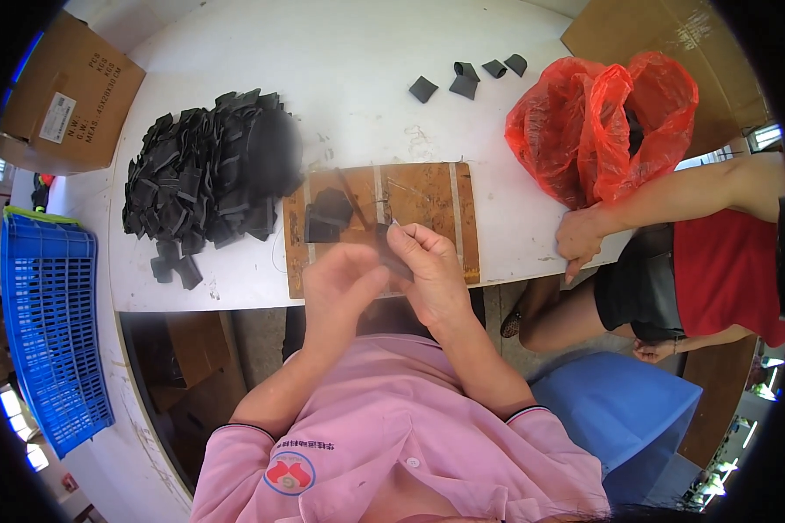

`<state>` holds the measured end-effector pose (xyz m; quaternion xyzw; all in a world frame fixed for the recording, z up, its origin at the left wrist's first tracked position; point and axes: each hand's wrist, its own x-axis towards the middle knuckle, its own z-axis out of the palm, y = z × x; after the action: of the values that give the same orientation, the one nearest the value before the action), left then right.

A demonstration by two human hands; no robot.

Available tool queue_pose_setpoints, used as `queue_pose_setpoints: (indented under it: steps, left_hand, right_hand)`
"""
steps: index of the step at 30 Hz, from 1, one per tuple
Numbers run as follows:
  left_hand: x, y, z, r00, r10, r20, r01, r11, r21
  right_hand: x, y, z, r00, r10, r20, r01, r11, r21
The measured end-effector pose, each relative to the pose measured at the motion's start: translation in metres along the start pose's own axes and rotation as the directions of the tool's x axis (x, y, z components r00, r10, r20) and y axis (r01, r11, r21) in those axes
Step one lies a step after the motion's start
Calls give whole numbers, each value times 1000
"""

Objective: Manually sort and inspect small black plastic components on a table.

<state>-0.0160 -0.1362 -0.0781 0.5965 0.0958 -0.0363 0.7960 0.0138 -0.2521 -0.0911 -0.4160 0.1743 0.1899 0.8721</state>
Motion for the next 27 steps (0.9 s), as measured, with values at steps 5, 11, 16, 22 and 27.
queue_pose_setpoints:
  steps: [5, 11, 16, 22, 27]
  left_hand:
    - [-1, -3, -1, 999, -1, -44, 4, 997, 72]
    - [2, 3, -6, 994, 50, -96, -35, 987, 156]
    - [2, 4, -13, 992, 125, 23, -119, 858, 500]
    - [11, -17, -5, 787, 617, 22, -399, 480, 781]
    - [17, 11, -9, 991, -89, -102, 56, 955, -292]
  right_hand:
    - [1, 1, 2, 999, 40, -13, -40, 999, 18]
    - [4, 5, -2, 472, -813, 342, 502, -72, -862]
    - [-6, -1, 3, 471, -667, 577, 784, 16, -621]
    - [4, 1, 10, 397, -509, 764, 591, -495, -637]
    - [10, 5, 12, 529, -701, 478, 646, -32, -762]
